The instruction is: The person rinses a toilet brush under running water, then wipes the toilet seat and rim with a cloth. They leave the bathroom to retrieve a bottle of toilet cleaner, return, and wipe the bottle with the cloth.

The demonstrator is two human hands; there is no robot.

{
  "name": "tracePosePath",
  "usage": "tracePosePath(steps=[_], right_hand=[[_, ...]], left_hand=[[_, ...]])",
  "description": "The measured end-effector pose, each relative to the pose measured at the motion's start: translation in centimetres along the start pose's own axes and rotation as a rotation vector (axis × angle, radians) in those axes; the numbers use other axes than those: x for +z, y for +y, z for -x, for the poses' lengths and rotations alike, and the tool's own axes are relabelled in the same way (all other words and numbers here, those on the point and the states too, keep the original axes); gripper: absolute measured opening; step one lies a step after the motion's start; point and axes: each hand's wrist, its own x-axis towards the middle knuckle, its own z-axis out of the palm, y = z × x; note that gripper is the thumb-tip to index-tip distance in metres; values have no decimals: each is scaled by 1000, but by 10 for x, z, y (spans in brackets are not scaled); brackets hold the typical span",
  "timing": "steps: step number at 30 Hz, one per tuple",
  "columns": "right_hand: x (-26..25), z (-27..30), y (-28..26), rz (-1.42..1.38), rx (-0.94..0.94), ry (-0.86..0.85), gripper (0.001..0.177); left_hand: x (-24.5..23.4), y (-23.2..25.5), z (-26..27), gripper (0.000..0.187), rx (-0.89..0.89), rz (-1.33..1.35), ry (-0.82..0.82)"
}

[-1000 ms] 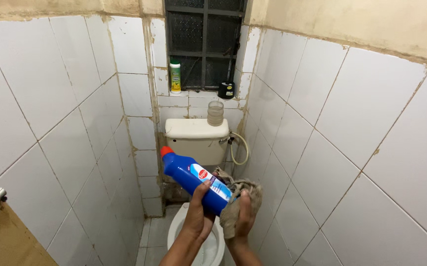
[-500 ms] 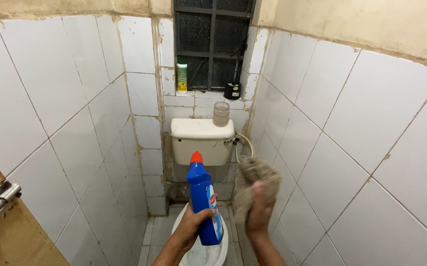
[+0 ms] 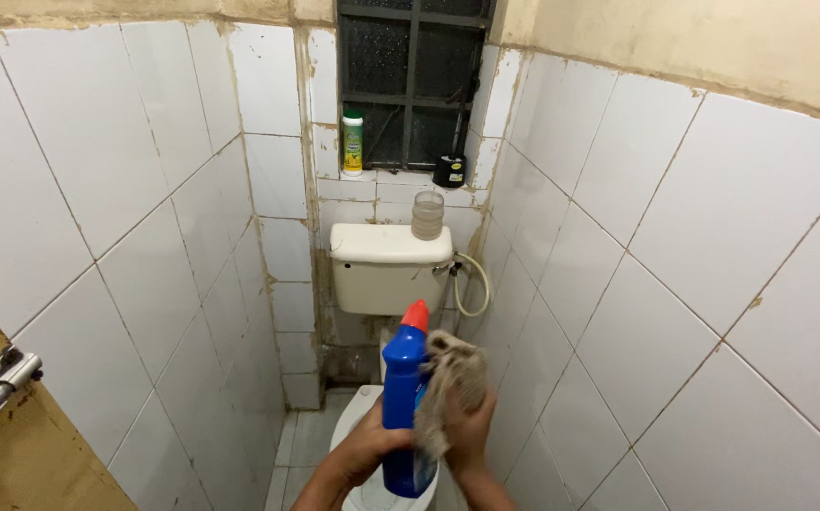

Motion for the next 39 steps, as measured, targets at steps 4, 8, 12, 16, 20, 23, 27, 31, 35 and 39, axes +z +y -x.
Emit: tracePosePath(steps=[4,8,12,16,20,23,27,31,35,39], right_hand=[[-7,-47,-52,-439,366,-196,62],[-3,-64,-100,-533,481,-451,75],[-3,-61,-86,20,-26,-740,65],[-3,-61,-78,123,-13,-685,52],[2,-64,-78,237,-26,-621,31],[1,-71,-79,173,-10,-697,18],[-4,-70,-80,222,47,-694,16],[-4,-65,-86,414,55,-589,16],[-6,-57,-83,631,-46,-472,23],[-14,-61,-65,604,274,-271,44]], left_hand=[[-17,9,7,93,-120,116,-213],[-16,13,21,88,-226,397,-537],[-7,5,19,91,-273,492,-534],[-6,9,16,103,-245,-5,-305],[13,24,25,113,-204,-175,-224],[31,28,32,106,-169,-230,-205],[43,22,33,113,-72,-428,-29],[48,25,29,120,-20,-991,214],[43,28,27,111,182,-1439,405],[36,26,25,112,476,-1624,614]])
